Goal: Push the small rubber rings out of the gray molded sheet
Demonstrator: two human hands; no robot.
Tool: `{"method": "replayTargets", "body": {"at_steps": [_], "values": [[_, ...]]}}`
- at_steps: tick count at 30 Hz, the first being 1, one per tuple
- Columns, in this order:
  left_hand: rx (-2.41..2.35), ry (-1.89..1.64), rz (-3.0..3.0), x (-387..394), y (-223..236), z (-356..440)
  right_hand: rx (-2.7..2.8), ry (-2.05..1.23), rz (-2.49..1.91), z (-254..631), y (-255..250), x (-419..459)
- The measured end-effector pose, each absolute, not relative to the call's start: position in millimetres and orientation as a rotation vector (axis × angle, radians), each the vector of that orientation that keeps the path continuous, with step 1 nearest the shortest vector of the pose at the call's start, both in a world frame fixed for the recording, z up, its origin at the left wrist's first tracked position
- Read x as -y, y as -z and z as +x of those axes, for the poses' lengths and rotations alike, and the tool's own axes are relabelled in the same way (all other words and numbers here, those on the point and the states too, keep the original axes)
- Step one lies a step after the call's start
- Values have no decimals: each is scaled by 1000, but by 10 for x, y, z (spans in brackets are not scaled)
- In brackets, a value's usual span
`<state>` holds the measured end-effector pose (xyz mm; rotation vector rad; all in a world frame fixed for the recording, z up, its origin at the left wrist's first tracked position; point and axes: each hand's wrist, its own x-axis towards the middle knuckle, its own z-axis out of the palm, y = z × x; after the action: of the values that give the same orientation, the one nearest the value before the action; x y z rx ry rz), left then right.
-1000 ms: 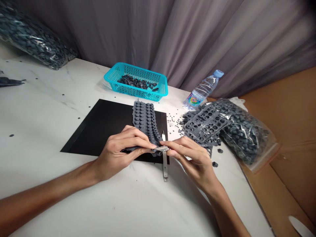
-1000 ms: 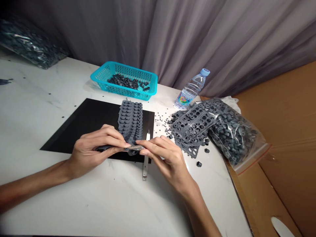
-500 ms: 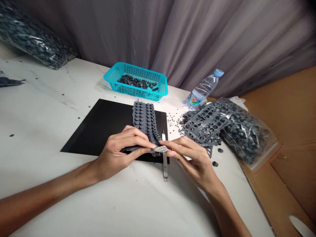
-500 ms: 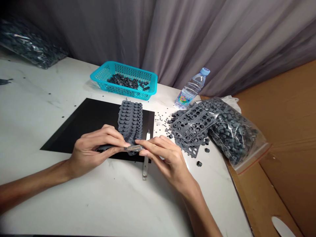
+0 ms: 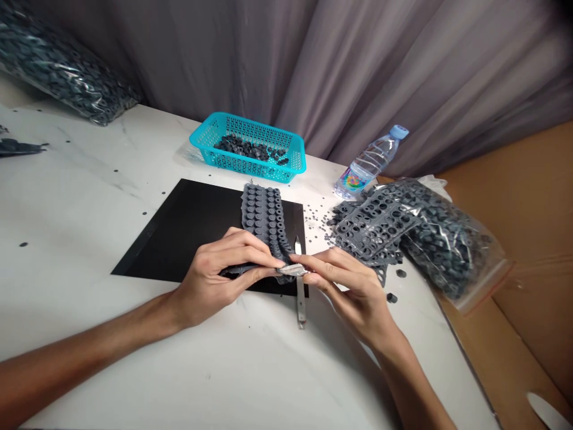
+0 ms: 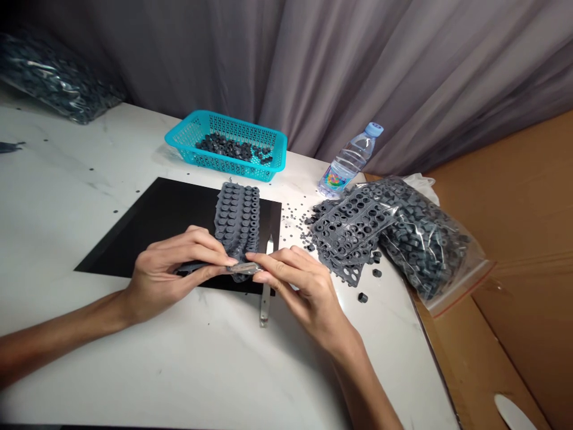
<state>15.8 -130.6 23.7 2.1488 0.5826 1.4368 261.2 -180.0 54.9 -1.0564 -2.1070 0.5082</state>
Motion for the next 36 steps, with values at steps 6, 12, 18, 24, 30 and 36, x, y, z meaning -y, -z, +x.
{"method": "replayTargets", "body": {"at_steps": [6,12,18,24,30,36], "values": [[-621,-1476,2113,1338,-267,175,2095,-467,-1054,2572,-545,1810],[-647,-1505,2107,1373,-258,185,2064,-444,-1054,2543,-531,1822],[-648,-1544,2105,1383,-263,199,2045,-440,-1054,2517,-530,1825],[-665,-1582,2096,1398,-283,210,2010,-448,-1050,2485,-525,1839],[-644,-1602,2085,1392,-267,217,1968,-413,-1035,2438,-521,1846],[-634,-1589,2105,1376,-266,215,1936,-398,-1039,2435,-532,1842]]}}
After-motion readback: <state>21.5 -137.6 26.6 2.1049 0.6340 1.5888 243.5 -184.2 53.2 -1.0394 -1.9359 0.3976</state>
